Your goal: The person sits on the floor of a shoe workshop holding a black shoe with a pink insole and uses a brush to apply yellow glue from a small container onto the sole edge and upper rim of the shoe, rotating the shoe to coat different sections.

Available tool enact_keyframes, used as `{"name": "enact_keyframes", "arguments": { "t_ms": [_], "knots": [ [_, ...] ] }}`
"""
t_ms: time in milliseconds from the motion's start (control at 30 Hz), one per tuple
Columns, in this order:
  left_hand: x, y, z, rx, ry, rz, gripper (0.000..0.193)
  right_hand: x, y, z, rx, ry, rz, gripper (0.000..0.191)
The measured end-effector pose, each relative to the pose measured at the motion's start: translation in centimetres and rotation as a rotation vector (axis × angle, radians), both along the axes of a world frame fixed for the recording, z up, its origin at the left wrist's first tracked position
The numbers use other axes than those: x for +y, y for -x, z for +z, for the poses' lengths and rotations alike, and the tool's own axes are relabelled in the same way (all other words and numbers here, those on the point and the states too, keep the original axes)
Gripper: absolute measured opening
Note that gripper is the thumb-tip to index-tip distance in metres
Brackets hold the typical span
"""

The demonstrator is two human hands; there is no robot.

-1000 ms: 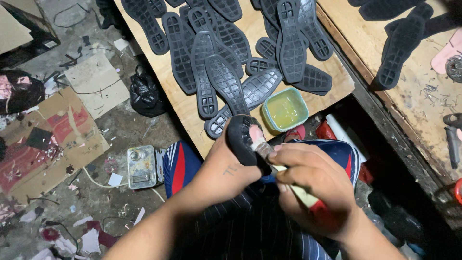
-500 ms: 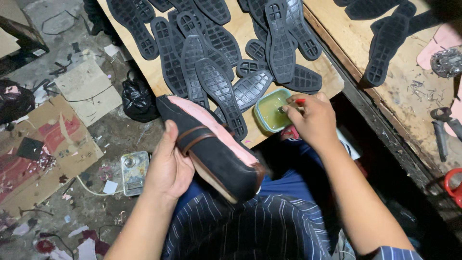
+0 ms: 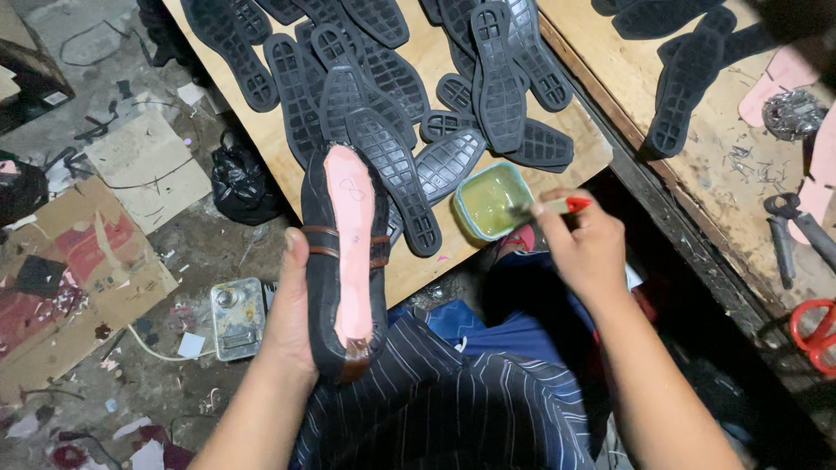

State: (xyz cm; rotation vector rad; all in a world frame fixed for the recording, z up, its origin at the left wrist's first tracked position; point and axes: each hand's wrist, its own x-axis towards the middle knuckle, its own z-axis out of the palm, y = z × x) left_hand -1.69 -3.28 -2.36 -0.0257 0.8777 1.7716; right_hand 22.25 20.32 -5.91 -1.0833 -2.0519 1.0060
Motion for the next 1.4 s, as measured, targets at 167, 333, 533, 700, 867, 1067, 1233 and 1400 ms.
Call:
{"name": "enact_keyframes", "arguments": {
  "t_ms": [167,333,533,700,867,1067,1233,1400],
  "knots": [
    [1.0,0.5,1.5,0.212,-0.152,-0.127,0.078,-0.1,-1.2,-1.3,0.433,0.425,-0.151,0.011],
    [2.2,0.9,3.0,0.513,-0.232,-0.247,0.088,-0.4,-0.8,0.5,0.543,0.763,-0.080,0.015],
    [3.7,-1.1,3.6,0.546,-0.250,-0.366,0.094,-4.8,0.0,6.9,1.073,0.378,0.104,0.021],
    [4.1,-2.5,4.4,0.512,-0.233,-0.404,0.095,-6.2,2.4,9.0,1.121,0.067,0.125,0.018],
    [4.1,-2.8,5.3,0.414,-0.281,-0.413,0.094,-7.3,2.3,9.4,0.836,-0.198,0.147,0.017],
    [3.7,-2.1,5.6,0.474,-0.248,-0.429,0.093,-7.6,0.9,10.0,0.843,-0.095,0.144,0.017],
    [3.7,-2.2,5.6,0.508,-0.254,-0.448,0.095,-6.9,0.6,10.6,0.787,-0.139,0.178,0.015],
    [3.5,-1.8,5.8,0.544,-0.184,-0.474,0.095,-6.4,0.6,10.7,0.957,0.093,0.180,0.017]
  ]
}}
